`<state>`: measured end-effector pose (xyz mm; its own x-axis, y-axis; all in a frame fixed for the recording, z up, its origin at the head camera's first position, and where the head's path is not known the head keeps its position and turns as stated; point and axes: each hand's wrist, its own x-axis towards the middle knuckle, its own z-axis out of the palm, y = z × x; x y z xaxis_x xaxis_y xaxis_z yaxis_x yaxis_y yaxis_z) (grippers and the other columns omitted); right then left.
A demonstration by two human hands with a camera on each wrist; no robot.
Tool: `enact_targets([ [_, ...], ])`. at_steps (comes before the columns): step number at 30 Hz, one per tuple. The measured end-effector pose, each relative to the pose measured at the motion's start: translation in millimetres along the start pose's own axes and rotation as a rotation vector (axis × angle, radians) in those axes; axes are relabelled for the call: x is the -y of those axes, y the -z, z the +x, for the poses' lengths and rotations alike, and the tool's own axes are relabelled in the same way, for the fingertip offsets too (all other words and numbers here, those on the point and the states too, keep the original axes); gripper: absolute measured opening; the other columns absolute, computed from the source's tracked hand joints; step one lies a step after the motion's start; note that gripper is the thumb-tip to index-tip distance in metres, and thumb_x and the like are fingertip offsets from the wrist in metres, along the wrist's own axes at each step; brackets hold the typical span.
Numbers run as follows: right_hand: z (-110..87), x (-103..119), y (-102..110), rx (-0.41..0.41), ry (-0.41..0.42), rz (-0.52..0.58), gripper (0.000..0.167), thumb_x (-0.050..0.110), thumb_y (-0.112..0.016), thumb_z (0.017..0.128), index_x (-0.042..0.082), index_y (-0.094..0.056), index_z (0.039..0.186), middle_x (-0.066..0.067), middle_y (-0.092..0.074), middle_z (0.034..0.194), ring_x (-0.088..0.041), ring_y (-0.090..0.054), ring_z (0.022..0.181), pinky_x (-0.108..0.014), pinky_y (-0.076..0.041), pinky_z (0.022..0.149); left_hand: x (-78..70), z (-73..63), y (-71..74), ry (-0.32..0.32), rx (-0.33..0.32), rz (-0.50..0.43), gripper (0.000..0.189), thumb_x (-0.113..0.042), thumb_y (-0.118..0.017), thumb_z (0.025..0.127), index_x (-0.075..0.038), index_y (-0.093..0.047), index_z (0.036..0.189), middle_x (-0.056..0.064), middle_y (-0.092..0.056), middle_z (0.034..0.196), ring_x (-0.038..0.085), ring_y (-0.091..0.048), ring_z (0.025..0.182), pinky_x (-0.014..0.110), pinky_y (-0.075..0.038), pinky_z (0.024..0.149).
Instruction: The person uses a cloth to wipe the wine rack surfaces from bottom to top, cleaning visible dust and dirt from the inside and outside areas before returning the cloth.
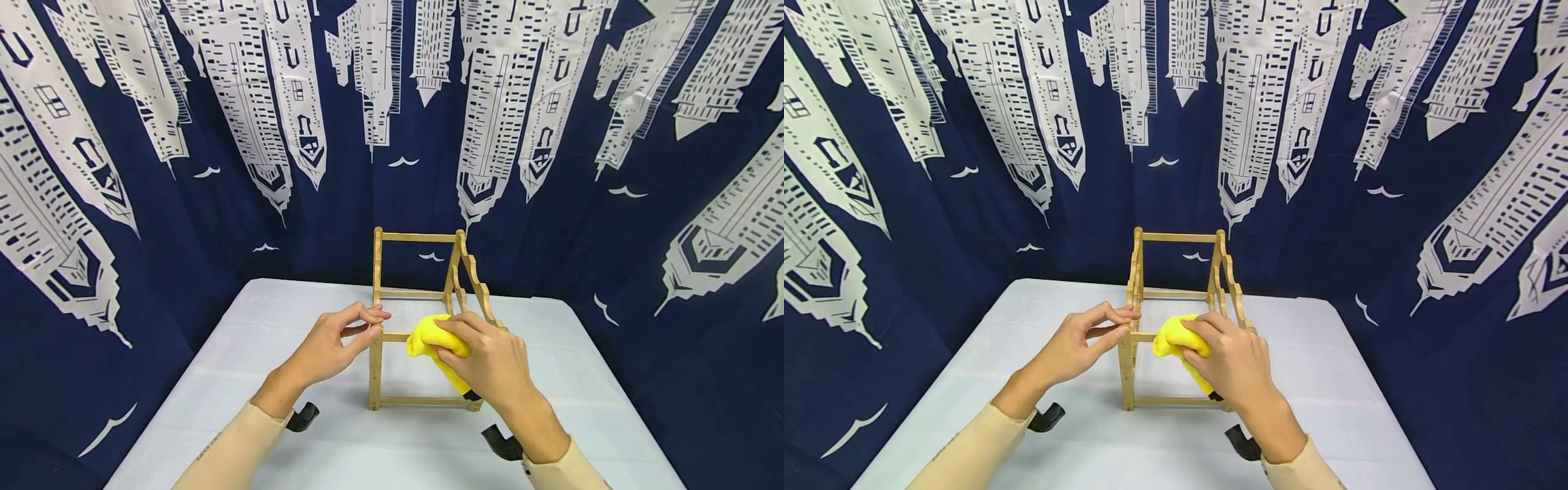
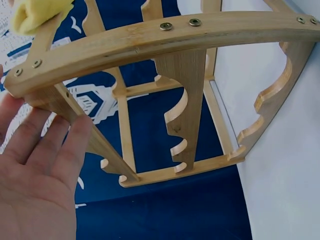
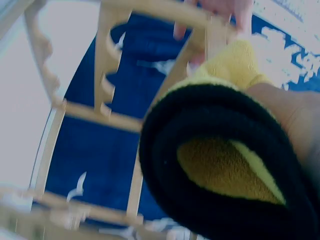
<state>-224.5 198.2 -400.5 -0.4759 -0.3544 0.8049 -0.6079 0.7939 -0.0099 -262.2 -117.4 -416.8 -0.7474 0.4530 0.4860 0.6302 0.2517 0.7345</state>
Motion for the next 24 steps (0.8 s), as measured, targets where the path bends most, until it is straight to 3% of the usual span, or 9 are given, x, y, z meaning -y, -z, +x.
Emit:
enact_targets([
  [5,-15.9,-30,22,-0.017,-0.025,-0.006,0.057,0.013,-0.115,0.065,0.015,-0.092,0.118,0.001,-0.087,0.105,-0.015,-0.073,0.068,-0.030,-0.061,0.057,-2.7,-2.5,-2.0,-0.031,-0.024,0.095,0.012,-0.019,-0.077,0.115,-0.024,-0.076,0.126,-0.001,-0.081,0.151,0.028,-0.074,0.150,0.054,-0.067,0.117],
  [9,-24.0,-49,36,-0.093,-0.071,0.098,0.055,0.006,-0.110,0.066,0.012,-0.092,0.118,-0.001,-0.088,0.105,-0.018,-0.078,0.077,-0.011,-0.061,0.076,-5.6,-2.5,-3.9,-0.050,-0.044,0.167,0.020,-0.021,-0.079,0.114,-0.024,-0.077,0.133,-0.003,-0.081,0.151,0.026,-0.076,0.146,0.053,-0.068,0.116],
  [13,-26.2,-62,45,-0.198,-0.103,0.238,0.053,-0.001,-0.104,0.068,0.007,-0.091,0.118,-0.010,-0.089,0.105,0.000,-0.077,0.094,0.000,-0.053,0.094,-9.2,-2.5,-6.7,-0.069,-0.059,0.243,0.025,-0.021,-0.080,0.113,-0.022,-0.079,0.137,-0.004,-0.082,0.148,0.023,-0.076,0.145,0.051,-0.066,0.120],
  [17,-27.7,-71,50,-0.275,-0.125,0.302,0.052,-0.007,-0.101,0.066,0.003,-0.091,0.116,-0.019,-0.088,0.105,0.016,-0.069,0.108,-0.001,-0.052,0.096,-14.3,-2.6,-10.0,-0.076,-0.082,0.316,0.026,-0.023,-0.082,0.112,-0.022,-0.080,0.137,-0.004,-0.083,0.145,0.020,-0.077,0.143,0.050,-0.063,0.124],
  [22,-30.4,-84,57,-0.342,-0.171,0.307,0.050,-0.013,-0.100,0.064,-0.003,-0.089,0.112,-0.025,-0.085,0.101,0.017,-0.069,0.105,-0.002,-0.052,0.093,-25.1,1.8,-15.9,-0.097,-0.128,0.383,0.027,-0.025,-0.082,0.111,-0.022,-0.080,0.137,-0.004,-0.084,0.143,0.020,-0.077,0.141,0.050,-0.064,0.122],
  [24,-32.2,-90,60,-0.363,-0.203,0.292,0.051,-0.015,-0.100,0.063,-0.004,-0.089,0.112,-0.022,-0.086,0.101,0.018,-0.068,0.103,-0.002,-0.051,0.092,-31.6,5.7,-19.2,-0.127,-0.143,0.396,0.027,-0.024,-0.083,0.110,-0.021,-0.081,0.137,-0.005,-0.084,0.141,0.020,-0.080,0.131,0.048,-0.066,0.116],
])
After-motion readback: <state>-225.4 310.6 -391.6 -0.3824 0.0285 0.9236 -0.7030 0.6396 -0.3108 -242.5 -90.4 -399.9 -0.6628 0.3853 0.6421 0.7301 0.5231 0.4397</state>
